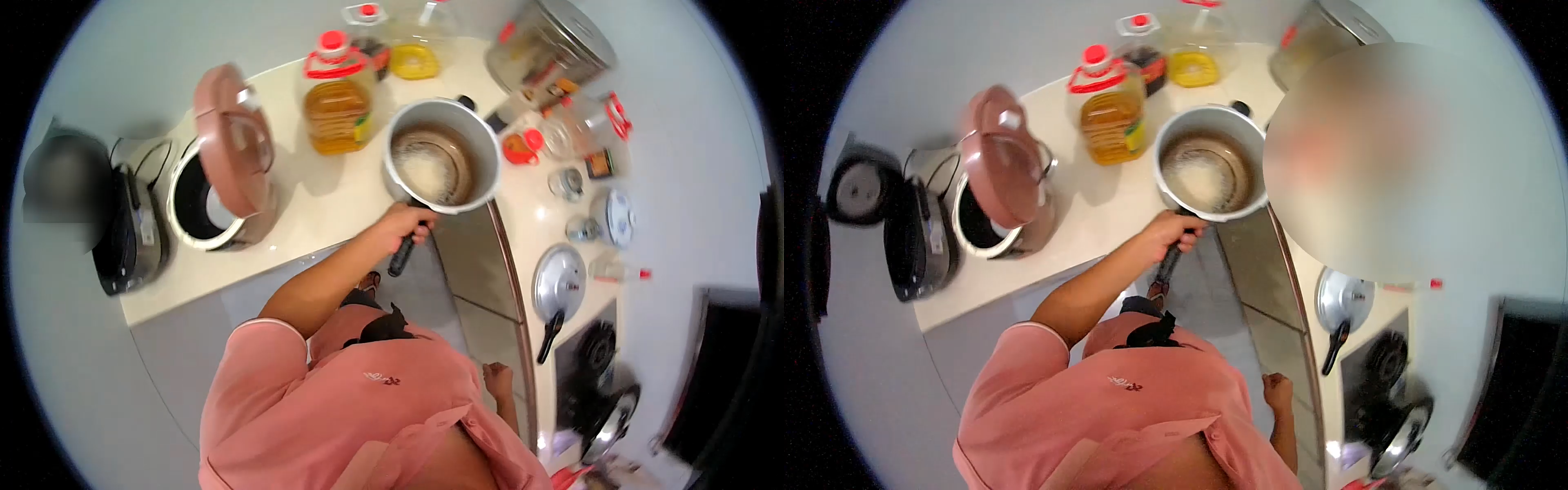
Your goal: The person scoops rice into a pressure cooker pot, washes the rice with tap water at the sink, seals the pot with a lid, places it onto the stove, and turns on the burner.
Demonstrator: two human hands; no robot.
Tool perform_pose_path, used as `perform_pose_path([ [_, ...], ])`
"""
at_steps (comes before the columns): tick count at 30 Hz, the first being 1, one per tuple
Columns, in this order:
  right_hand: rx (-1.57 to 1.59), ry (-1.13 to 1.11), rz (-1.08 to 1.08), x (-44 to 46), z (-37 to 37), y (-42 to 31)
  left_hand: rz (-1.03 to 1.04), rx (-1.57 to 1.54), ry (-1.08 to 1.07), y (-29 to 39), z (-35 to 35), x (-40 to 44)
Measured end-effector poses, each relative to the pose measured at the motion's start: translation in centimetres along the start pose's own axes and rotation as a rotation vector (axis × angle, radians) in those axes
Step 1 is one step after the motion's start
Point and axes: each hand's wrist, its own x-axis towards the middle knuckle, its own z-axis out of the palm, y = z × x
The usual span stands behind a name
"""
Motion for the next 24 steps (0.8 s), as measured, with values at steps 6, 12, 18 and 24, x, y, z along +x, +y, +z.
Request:
perform_pose_path([
  [6, 0.308, 0.08, 0.318, -8.4, 7.7, 6.5, 0.054, 0.048, 0.02, -1.1, 2.8, -1.6],
  [12, 0.688, 0.084, 0.692, -23.6, 16.3, 10.3, 0.126, 0.495, 0.017, -9.1, 7.2, -9.6],
  [18, 0.219, -0.027, 0.592, -37.3, 31.3, 20.7, 0.027, 0.776, -0.144, -18.9, 13.9, -17.0],
  [24, 0.584, 0.396, 0.905, -43.5, 30.7, 18.8, -0.143, 0.967, -0.485, -31.8, 18.8, -19.5],
])
